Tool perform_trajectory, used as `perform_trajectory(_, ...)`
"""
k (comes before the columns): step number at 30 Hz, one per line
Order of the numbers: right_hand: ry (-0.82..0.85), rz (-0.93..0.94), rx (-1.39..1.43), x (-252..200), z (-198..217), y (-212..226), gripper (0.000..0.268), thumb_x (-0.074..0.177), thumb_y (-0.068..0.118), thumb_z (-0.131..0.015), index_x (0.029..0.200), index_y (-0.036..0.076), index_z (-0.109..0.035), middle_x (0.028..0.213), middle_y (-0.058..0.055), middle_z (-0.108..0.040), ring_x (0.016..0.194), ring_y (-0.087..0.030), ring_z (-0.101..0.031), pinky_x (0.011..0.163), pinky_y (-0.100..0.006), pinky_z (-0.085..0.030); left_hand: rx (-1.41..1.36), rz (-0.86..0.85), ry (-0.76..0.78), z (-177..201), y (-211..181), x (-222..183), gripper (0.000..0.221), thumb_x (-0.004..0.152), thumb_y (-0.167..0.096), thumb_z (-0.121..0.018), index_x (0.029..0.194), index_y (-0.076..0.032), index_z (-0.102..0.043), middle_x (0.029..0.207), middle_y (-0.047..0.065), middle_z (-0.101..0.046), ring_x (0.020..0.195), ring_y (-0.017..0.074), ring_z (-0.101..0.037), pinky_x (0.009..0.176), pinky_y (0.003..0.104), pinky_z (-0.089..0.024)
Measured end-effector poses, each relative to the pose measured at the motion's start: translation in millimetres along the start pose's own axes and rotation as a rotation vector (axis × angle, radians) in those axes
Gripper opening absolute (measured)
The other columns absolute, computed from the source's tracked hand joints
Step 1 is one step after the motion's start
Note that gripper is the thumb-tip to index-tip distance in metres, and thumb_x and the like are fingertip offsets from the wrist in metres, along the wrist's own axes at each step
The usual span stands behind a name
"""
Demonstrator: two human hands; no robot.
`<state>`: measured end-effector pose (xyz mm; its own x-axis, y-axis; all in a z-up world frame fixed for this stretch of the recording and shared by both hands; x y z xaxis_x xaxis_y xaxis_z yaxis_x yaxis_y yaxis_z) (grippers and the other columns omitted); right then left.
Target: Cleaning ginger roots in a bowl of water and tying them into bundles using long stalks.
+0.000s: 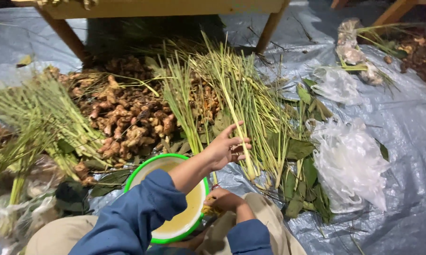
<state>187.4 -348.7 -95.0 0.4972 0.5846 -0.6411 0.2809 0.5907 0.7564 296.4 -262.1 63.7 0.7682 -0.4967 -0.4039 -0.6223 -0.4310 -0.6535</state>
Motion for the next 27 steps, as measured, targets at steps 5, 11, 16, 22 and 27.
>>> perform_trajectory(5, -0.207, 0.103, -0.162, 6, -6, -7, 0.027, 0.092, 0.028, -0.065, 0.083, 0.003, -0.069, 0.080, -0.003, -0.065, 0.072, -0.016, -0.054, 0.072, -0.030, -0.049, -0.053, -0.046, -0.033, 33, -9, -61, 0.066, 0.099, -0.007, -0.052, 0.158, -0.031, -0.040, 0.122, 0.015, -0.056, 0.101, 0.0247, -0.063, 0.087, 0.043, -0.059)
perform_trajectory(11, -0.400, -0.012, 0.423, 19, -15, -35, 0.028, 0.093, 0.022, -0.069, 0.109, 0.000, -0.076, 0.090, -0.009, -0.074, 0.076, -0.019, -0.065, 0.069, -0.028, -0.053, -0.083, -0.251, -0.092, 95, -5, -120, 0.072, 0.095, 0.002, -0.056, 0.159, -0.027, -0.041, 0.115, 0.013, -0.062, 0.099, 0.0249, -0.064, 0.080, 0.039, -0.054)
perform_trajectory(16, -0.415, 0.284, 0.658, 8, -38, -7, 0.039, 0.097, 0.025, -0.062, 0.113, -0.009, -0.073, 0.102, -0.017, -0.075, 0.084, -0.022, -0.067, 0.073, -0.030, -0.054, 0.065, -0.381, -0.189, 133, 5, -161, 0.070, 0.094, 0.007, -0.053, 0.155, -0.027, -0.049, 0.108, 0.007, -0.067, 0.094, 0.0189, -0.065, 0.076, 0.031, -0.044)
perform_trajectory(22, -0.377, 0.438, 0.900, 4, -78, 18, 0.047, 0.100, 0.026, -0.059, 0.128, -0.012, -0.062, 0.116, -0.022, -0.069, 0.100, -0.026, -0.065, 0.091, -0.035, -0.053, 0.170, -0.363, -0.270, 156, 31, -192, 0.067, 0.095, 0.005, -0.054, 0.154, -0.027, -0.051, 0.109, 0.009, -0.072, 0.093, 0.0174, -0.067, 0.078, 0.028, -0.054)
perform_trajectory(27, -0.323, 0.568, 0.458, -7, -108, 61, 0.033, 0.102, 0.018, -0.055, 0.091, -0.010, -0.069, 0.117, -0.012, -0.057, 0.102, -0.024, -0.057, 0.090, -0.030, -0.045, 0.265, -0.324, -0.262, 158, 43, -215, 0.058, 0.096, 0.003, -0.056, 0.150, -0.019, -0.054, 0.107, 0.010, -0.070, 0.092, 0.0163, -0.069, 0.071, 0.025, -0.056)
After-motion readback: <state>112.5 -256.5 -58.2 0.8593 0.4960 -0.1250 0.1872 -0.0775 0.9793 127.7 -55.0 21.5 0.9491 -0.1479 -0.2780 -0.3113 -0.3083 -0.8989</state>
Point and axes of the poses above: each hand's wrist, its own x-axis towards the middle knuckle, its own z-axis out of the back of the hand, y = z × x, the point moved 3 cm from there along x, towards the middle knuckle
